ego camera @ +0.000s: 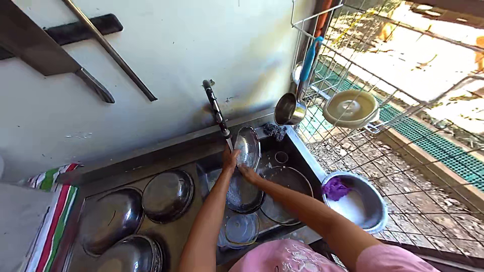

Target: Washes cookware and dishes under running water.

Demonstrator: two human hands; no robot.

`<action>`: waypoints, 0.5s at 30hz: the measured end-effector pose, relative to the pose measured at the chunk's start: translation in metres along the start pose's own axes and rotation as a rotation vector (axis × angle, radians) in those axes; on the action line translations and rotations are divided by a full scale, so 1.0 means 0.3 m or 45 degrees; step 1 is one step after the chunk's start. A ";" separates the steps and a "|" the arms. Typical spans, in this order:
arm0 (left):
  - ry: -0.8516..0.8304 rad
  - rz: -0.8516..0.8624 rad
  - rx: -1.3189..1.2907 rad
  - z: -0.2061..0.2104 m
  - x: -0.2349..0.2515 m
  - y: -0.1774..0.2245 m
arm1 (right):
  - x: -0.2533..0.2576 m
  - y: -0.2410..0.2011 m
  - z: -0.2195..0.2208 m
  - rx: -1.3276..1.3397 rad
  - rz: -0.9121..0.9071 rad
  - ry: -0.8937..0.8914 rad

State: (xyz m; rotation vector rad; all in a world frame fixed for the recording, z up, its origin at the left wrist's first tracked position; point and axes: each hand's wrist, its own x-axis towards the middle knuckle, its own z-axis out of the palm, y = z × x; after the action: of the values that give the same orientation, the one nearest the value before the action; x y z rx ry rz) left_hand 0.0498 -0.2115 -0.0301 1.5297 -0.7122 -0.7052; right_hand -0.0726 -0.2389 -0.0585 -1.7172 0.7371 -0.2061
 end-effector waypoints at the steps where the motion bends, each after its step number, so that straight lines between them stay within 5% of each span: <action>1: -0.033 0.004 0.053 0.010 0.019 0.009 | -0.049 -0.054 0.038 0.266 -0.039 0.092; 3: -0.109 -0.017 0.100 0.006 0.047 0.045 | -0.084 -0.042 0.082 0.276 -0.312 0.217; 8: -0.172 -0.126 0.121 -0.036 0.079 0.103 | -0.054 0.189 -0.006 -0.655 -0.472 0.192; 11: 0.033 -0.127 -0.044 0.006 0.006 0.039 | -0.072 -0.029 -0.041 -0.562 -0.182 0.115; 13: 0.105 -0.110 -0.088 0.048 -0.061 0.011 | -0.072 -0.086 0.016 -0.356 -0.227 0.311; 15: 0.131 -0.162 -0.109 0.038 -0.076 0.039 | -0.075 -0.028 0.055 -0.369 -0.315 0.277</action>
State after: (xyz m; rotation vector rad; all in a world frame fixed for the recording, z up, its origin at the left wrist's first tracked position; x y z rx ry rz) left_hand 0.0262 -0.2015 -0.0188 1.5310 -0.5048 -0.7369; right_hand -0.0788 -0.2117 -0.0501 -2.0861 0.7373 -0.4823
